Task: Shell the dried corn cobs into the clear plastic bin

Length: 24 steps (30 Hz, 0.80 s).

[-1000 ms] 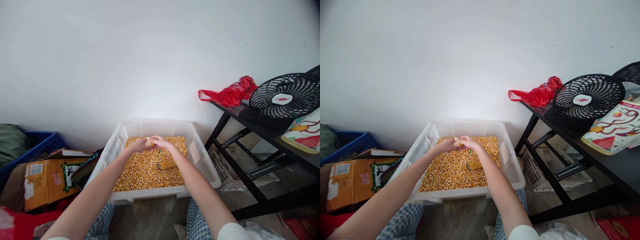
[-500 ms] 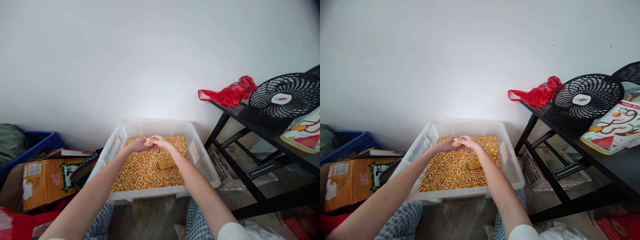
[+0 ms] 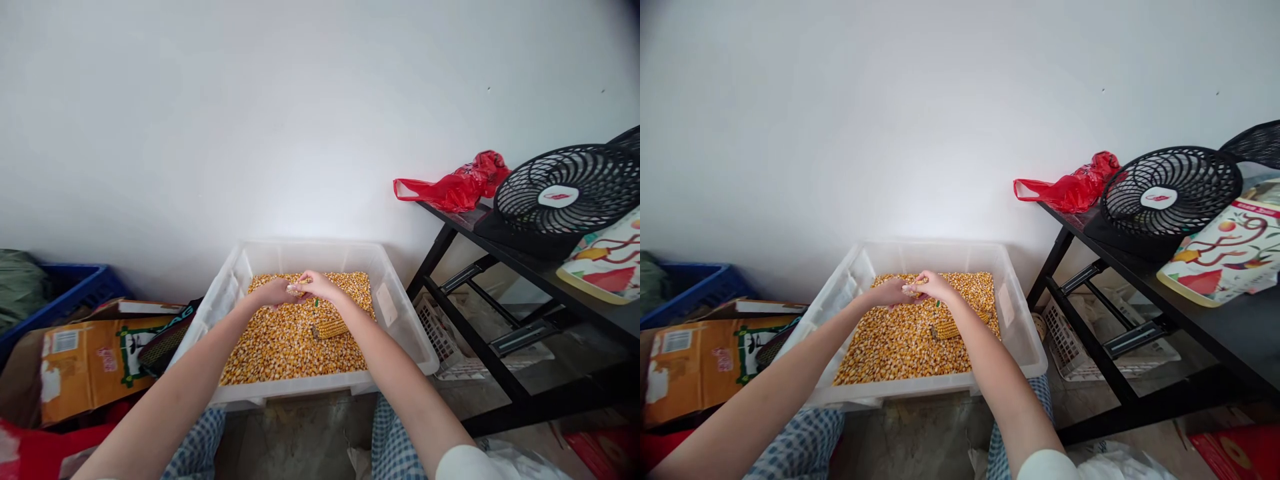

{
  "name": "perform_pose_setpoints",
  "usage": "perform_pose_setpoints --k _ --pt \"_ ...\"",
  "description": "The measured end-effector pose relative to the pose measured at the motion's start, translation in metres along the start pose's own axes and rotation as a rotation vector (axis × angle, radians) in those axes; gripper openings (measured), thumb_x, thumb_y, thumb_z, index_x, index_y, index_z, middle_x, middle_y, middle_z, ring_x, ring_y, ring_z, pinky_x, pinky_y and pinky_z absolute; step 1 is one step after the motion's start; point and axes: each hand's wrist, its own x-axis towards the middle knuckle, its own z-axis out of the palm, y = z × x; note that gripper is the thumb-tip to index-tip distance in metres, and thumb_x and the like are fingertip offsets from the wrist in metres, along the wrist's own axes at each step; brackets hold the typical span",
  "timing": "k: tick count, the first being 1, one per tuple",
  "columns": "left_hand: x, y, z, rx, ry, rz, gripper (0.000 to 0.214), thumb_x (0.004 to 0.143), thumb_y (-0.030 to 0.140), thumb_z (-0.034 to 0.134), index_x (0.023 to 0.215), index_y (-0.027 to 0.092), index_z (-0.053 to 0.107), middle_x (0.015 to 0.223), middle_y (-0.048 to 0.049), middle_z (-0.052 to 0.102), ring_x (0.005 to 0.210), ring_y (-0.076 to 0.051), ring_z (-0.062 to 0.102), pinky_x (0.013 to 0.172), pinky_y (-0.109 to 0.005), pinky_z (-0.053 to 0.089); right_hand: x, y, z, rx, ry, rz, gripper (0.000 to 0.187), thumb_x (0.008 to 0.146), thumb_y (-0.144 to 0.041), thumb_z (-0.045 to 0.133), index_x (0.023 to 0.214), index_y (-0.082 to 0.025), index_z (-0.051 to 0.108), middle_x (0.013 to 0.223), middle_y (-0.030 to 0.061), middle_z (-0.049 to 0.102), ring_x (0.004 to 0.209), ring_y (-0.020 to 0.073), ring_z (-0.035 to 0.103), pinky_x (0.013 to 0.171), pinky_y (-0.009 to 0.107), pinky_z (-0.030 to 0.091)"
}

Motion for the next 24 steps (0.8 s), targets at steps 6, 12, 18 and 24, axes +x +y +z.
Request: perform_pose_setpoints --k 6,12,18,24 --pt "0.000 0.000 -0.005 -0.074 0.051 -0.038 0.037 0.063 0.053 0.058 0.068 0.016 0.054 0.046 0.0017 0.047 0.040 -0.011 0.047 0.039 -0.021 0.038 -0.016 -0.018 -0.018 0.146 -0.189 0.021 0.033 0.078 -0.038 0.062 0.106 -0.021 0.056 0.076 0.0006 0.067 0.068 0.0131 0.066 0.072 0.027 0.054" --pt "-0.007 0.002 -0.008 -0.132 -0.077 0.050 0.035 0.065 0.051 0.057 0.065 0.016 0.055 0.042 0.0028 0.044 0.038 -0.010 0.042 0.040 -0.022 0.036 -0.012 -0.009 -0.021 0.172 -0.236 -0.011 0.040 0.069 -0.025 0.072 0.104 -0.018 0.052 0.069 -0.0003 0.066 0.062 0.0148 0.066 0.067 0.030 0.054" --pt "-0.008 0.000 -0.007 -0.132 -0.094 0.066 0.032 0.065 0.048 0.058 0.067 0.016 0.059 0.041 0.0031 0.043 0.038 -0.011 0.041 0.040 -0.022 0.035 -0.002 -0.001 -0.005 0.010 -0.116 -0.067 0.046 0.063 -0.037 0.075 0.097 -0.019 0.049 0.066 -0.0030 0.063 0.051 0.0129 0.062 0.054 0.026 0.052" --pt "-0.010 0.006 -0.008 -0.338 -0.113 0.151 0.032 0.068 0.045 0.060 0.076 0.015 0.058 0.047 0.0038 0.045 0.037 -0.008 0.039 0.038 -0.021 0.035 -0.010 -0.017 -0.011 -0.071 -0.047 -0.104 0.043 0.075 -0.059 0.054 0.090 -0.019 0.053 0.060 -0.0023 0.059 0.051 0.0113 0.059 0.051 0.023 0.049"
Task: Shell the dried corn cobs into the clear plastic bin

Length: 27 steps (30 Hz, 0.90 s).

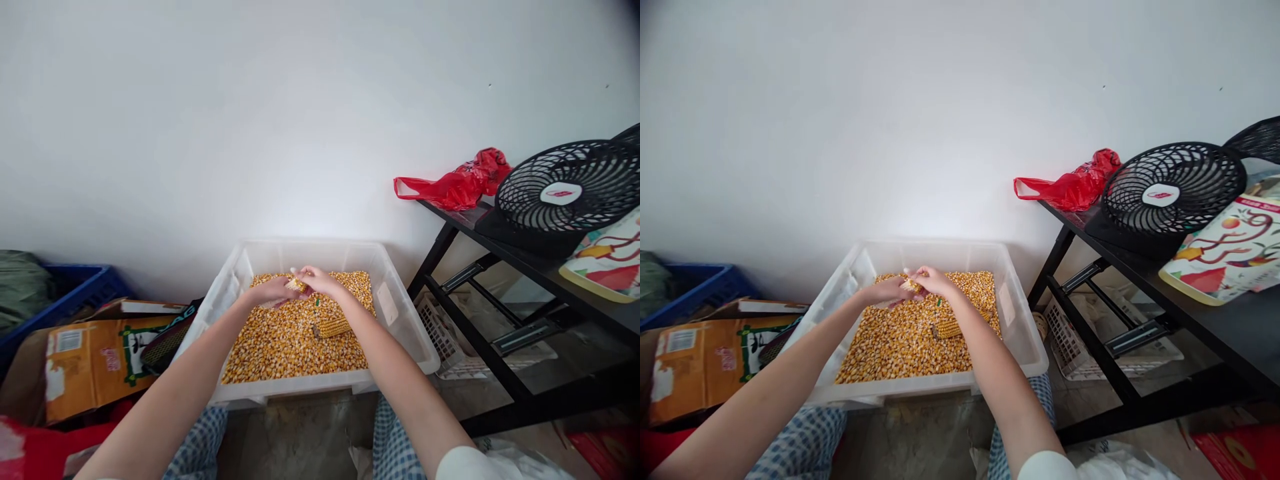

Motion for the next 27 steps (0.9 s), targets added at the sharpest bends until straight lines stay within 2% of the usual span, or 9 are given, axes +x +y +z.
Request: perform_pose_setpoints --k 2,5,8,13,15,17,20,22,27 --pt "0.001 0.001 -0.001 -0.039 -0.009 0.000 0.032 0.068 0.045 0.061 0.070 0.014 0.055 0.044 0.0036 0.043 0.036 -0.008 0.038 0.037 -0.021 0.033 -0.005 -0.008 -0.007 0.122 -0.116 0.046 0.041 0.078 -0.056 0.052 0.096 -0.019 0.054 0.066 -0.0003 0.061 0.058 0.0120 0.062 0.058 0.024 0.052" --pt "0.001 0.000 -0.002 -0.081 -0.031 -0.011 0.030 0.068 0.043 0.062 0.069 0.014 0.055 0.042 0.0038 0.042 0.035 -0.008 0.038 0.036 -0.021 0.031 -0.011 -0.013 -0.012 0.196 -0.213 0.050 0.042 0.070 -0.038 0.070 0.103 -0.020 0.052 0.077 0.0001 0.063 0.065 0.0116 0.062 0.065 0.024 0.051" --pt "0.000 -0.001 -0.002 -0.079 -0.057 0.013 0.028 0.068 0.041 0.061 0.072 0.014 0.057 0.044 0.0043 0.042 0.036 -0.008 0.038 0.036 -0.021 0.033 -0.009 -0.008 -0.005 0.101 -0.119 0.023 0.046 0.064 -0.037 0.074 0.099 -0.020 0.050 0.077 -0.0013 0.062 0.060 0.0108 0.059 0.058 0.024 0.050" --pt "0.002 -0.003 0.001 -0.103 -0.073 0.046 0.025 0.067 0.038 0.061 0.070 0.013 0.059 0.052 0.0020 0.049 0.040 -0.008 0.040 0.037 -0.021 0.035 -0.004 -0.002 0.008 -0.254 0.139 -0.038 0.045 0.062 -0.053 0.070 0.088 -0.021 0.053 0.063 -0.0048 0.055 0.055 0.0105 0.055 0.049 0.020 0.044" --pt "0.003 -0.004 0.002 -0.131 -0.068 0.011 0.025 0.067 0.038 0.060 0.066 0.013 0.057 0.054 -0.0001 0.052 0.042 -0.008 0.042 0.039 -0.021 0.037 -0.005 -0.005 0.005 -0.159 0.094 0.028 0.042 0.071 -0.058 0.059 0.087 -0.020 0.053 0.060 -0.0041 0.054 0.053 0.0107 0.055 0.049 0.021 0.045" --pt "0.004 -0.005 0.001 -0.166 -0.057 -0.051 0.026 0.066 0.039 0.061 0.067 0.013 0.057 0.053 -0.0007 0.052 0.042 -0.009 0.044 0.040 -0.021 0.037 -0.007 -0.009 -0.003 0.046 -0.041 0.078 0.038 0.077 -0.055 0.054 0.090 -0.019 0.053 0.064 -0.0027 0.056 0.055 0.0103 0.057 0.053 0.022 0.049" --pt "0.003 -0.002 -0.002 -0.251 -0.007 -0.103 0.032 0.063 0.041 0.065 0.077 0.014 0.056 0.052 0.0009 0.051 0.043 -0.011 0.046 0.041 -0.023 0.040 -0.010 -0.010 -0.014 0.255 -0.164 0.086 0.035 0.070 -0.036 0.069 0.097 -0.019 0.054 0.077 -0.0013 0.061 0.062 0.0096 0.060 0.062 0.023 0.052" --pt "0.002 0.002 -0.004 -0.283 0.032 -0.097 0.037 0.061 0.044 0.067 0.080 0.014 0.055 0.055 0.0006 0.052 0.046 -0.012 0.049 0.044 -0.024 0.043 -0.009 -0.008 -0.017 0.305 -0.147 0.080 0.037 0.065 -0.028 0.074 0.095 -0.018 0.055 0.080 -0.0008 0.062 0.062 0.0092 0.059 0.061 0.022 0.051" --pt "0.002 0.008 -0.008 -0.095 0.145 -0.081 0.046 0.058 0.050 0.069 0.081 0.013 0.056 0.060 -0.0006 0.055 0.050 -0.012 0.052 0.048 -0.023 0.043 -0.002 0.001 -0.020 0.374 0.094 0.024 0.026 0.072 -0.037 0.067 0.081 -0.016 0.053 0.063 -0.0024 0.057 0.051 0.0075 0.055 0.052 0.020 0.048"
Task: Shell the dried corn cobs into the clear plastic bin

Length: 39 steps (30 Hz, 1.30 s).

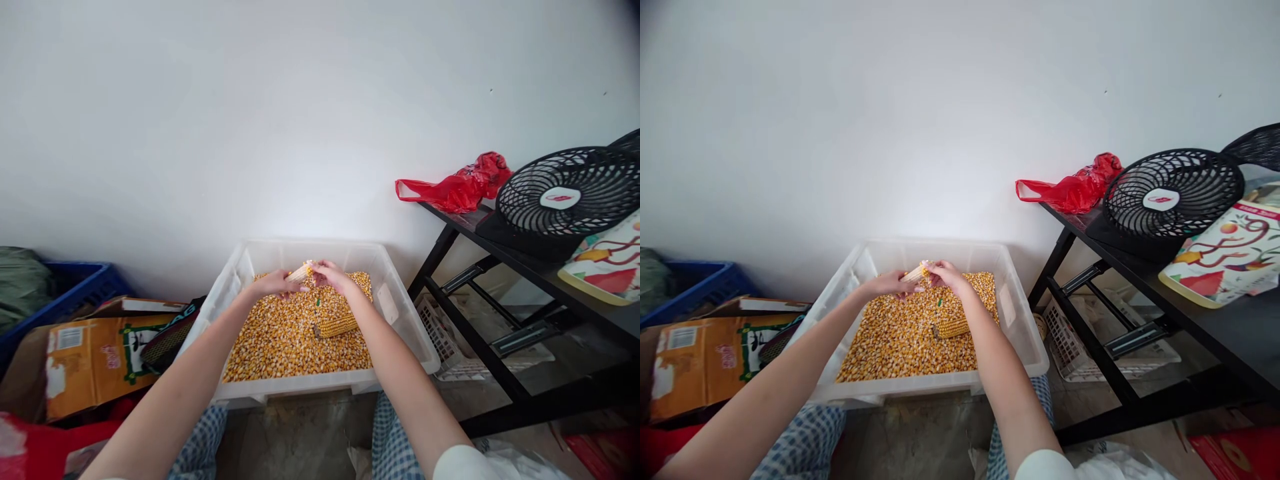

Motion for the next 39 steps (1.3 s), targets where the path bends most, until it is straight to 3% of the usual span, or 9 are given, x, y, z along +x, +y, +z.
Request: perform_pose_setpoints --k 2,6,9,15,23,39 --pt "0.001 0.000 0.000 0.102 0.059 0.015 0.047 0.058 0.051 0.068 0.082 0.013 0.056 0.058 0.0011 0.051 0.047 -0.010 0.049 0.044 -0.022 0.040 0.000 0.000 -0.003 -0.001 0.019 0.019 0.027 0.073 -0.040 0.065 0.081 -0.017 0.052 0.063 -0.0019 0.058 0.050 0.0087 0.055 0.051 0.021 0.049" --pt "0.001 0.000 0.001 0.204 0.095 0.033 0.040 0.062 0.049 0.062 0.078 0.013 0.058 0.051 0.0025 0.046 0.042 -0.009 0.043 0.038 -0.020 0.032 -0.004 -0.003 -0.008 0.033 -0.141 0.035 0.031 0.074 -0.038 0.065 0.095 -0.020 0.054 0.070 -0.0015 0.060 0.056 0.0102 0.058 0.058 0.026 0.052" --pt "0.001 0.000 0.001 0.238 0.100 -0.002 0.037 0.063 0.046 0.059 0.079 0.013 0.060 0.049 0.0025 0.046 0.041 -0.009 0.042 0.038 -0.021 0.030 -0.006 -0.004 -0.005 -0.019 -0.177 0.020 0.032 0.069 -0.034 0.070 0.092 -0.019 0.054 0.071 -0.0018 0.059 0.056 0.0093 0.057 0.059 0.025 0.052" --pt "0.006 -0.008 0.001 0.394 0.274 -0.078 0.030 0.061 0.042 0.056 0.068 0.013 0.060 0.053 0.0003 0.050 0.046 -0.011 0.045 0.042 -0.022 0.027 -0.008 -0.007 0.011 -0.328 -0.010 -0.093 0.027 0.073 -0.039 0.065 0.079 -0.016 0.051 0.056 -0.0042 0.053 0.048 0.0078 0.050 0.049 0.020 0.042" --pt "0.011 -0.014 -0.002 0.459 0.311 -0.033 0.026 0.062 0.041 0.054 0.064 0.015 0.057 0.052 0.0005 0.049 0.046 -0.011 0.044 0.043 -0.022 0.025 -0.006 -0.004 0.019 -0.702 0.161 -0.184 0.039 0.073 -0.055 0.056 0.084 -0.019 0.050 0.064 -0.0028 0.054 0.053 0.0099 0.049 0.047 0.020 0.036" --pt "0.010 -0.024 -0.004 0.471 0.272 -0.045 0.022 0.062 0.037 0.051 0.058 0.016 0.050 0.050 0.0015 0.045 0.045 -0.009 0.041 0.042 -0.022 0.024 -0.002 0.012 0.028 -0.723 0.211 -0.158 0.050 0.066 -0.063 0.059 0.087 -0.019 0.049 0.076 0.0005 0.058 0.065 0.0131 0.054 0.055 0.022 0.039"
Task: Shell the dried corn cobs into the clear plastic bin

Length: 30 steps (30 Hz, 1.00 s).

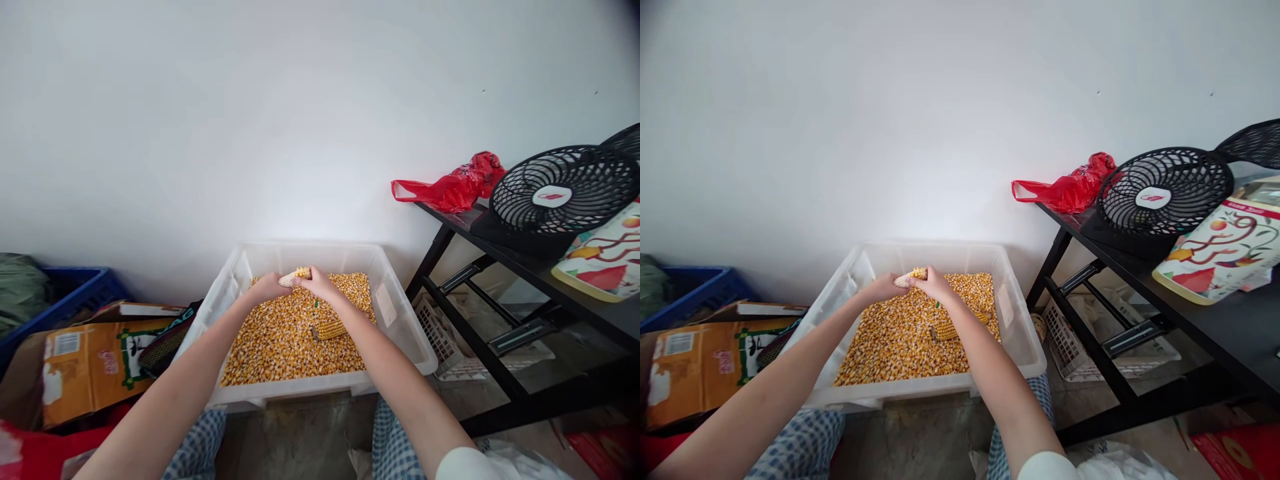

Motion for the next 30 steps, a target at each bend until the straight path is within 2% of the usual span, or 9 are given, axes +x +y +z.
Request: perform_pose_setpoints --k 3,7,10,15,22,27,30 --pt "-0.001 0.001 0.000 -0.028 0.001 -0.011 0.023 0.062 0.039 0.052 0.059 0.016 0.051 0.051 0.0014 0.045 0.045 -0.009 0.040 0.042 -0.022 0.025 0.002 -0.002 -0.002 0.093 -0.009 0.038 0.054 0.061 -0.062 0.065 0.088 -0.019 0.048 0.072 -0.0014 0.057 0.059 0.0110 0.053 0.051 0.021 0.040" --pt "-0.004 0.005 -0.003 -0.103 -0.046 -0.017 0.026 0.062 0.041 0.054 0.064 0.015 0.054 0.053 0.0012 0.047 0.047 -0.010 0.043 0.043 -0.021 0.027 0.001 -0.005 -0.017 0.470 -0.296 0.097 0.046 0.073 -0.061 0.054 0.089 -0.018 0.049 0.062 -0.0036 0.053 0.048 0.0085 0.052 0.047 0.022 0.046" --pt "-0.005 0.006 -0.004 -0.127 -0.074 -0.001 0.025 0.061 0.039 0.054 0.065 0.015 0.054 0.053 0.0019 0.047 0.046 -0.010 0.042 0.043 -0.021 0.027 0.000 -0.005 -0.025 0.614 -0.364 0.096 0.034 0.076 -0.048 0.060 0.087 -0.017 0.051 0.063 -0.0028 0.056 0.051 0.0079 0.054 0.050 0.021 0.048" --pt "-0.002 0.003 -0.002 -0.096 -0.064 -0.015 0.022 0.060 0.038 0.054 0.063 0.015 0.054 0.052 0.0021 0.047 0.046 -0.010 0.041 0.043 -0.022 0.026 0.000 -0.005 -0.020 0.503 -0.276 0.080 0.029 0.076 -0.040 0.063 0.082 -0.016 0.049 0.057 -0.0034 0.055 0.047 0.0076 0.051 0.043 0.019 0.043" --pt "-0.002 0.002 -0.001 -0.069 -0.044 -0.023 0.022 0.059 0.037 0.053 0.063 0.015 0.054 0.053 0.0018 0.047 0.046 -0.010 0.042 0.043 -0.022 0.025 0.002 -0.002 -0.012 0.180 -0.180 0.053 0.038 0.073 -0.053 0.060 0.085 -0.019 0.046 0.050 -0.0060 0.051 0.044 0.0092 0.050 0.042 0.019 0.036" --pt "-0.004 0.001 -0.005 -0.157 -0.110 0.004 0.023 0.061 0.039 0.053 0.063 0.016 0.051 0.049 0.0034 0.043 0.043 -0.009 0.037 0.041 -0.022 0.024 0.000 -0.005 -0.018 0.240 -0.295 -0.008 0.047 0.069 -0.049 0.066 0.103 -0.022 0.047 0.071 -0.0037 0.057 0.051 0.0082 0.053 0.046 0.019 0.041" --pt "-0.002 -0.002 -0.005 -0.218 -0.187 0.029 0.023 0.063 0.039 0.053 0.063 0.016 0.050 0.044 0.0040 0.040 0.039 -0.009 0.036 0.039 -0.022 0.024 -0.001 -0.007 -0.019 0.185 -0.269 -0.083 0.051 0.074 -0.047 0.060 0.118 -0.026 0.043 0.073 -0.0040 0.054 0.053 0.0087 0.052 0.051 0.021 0.042"
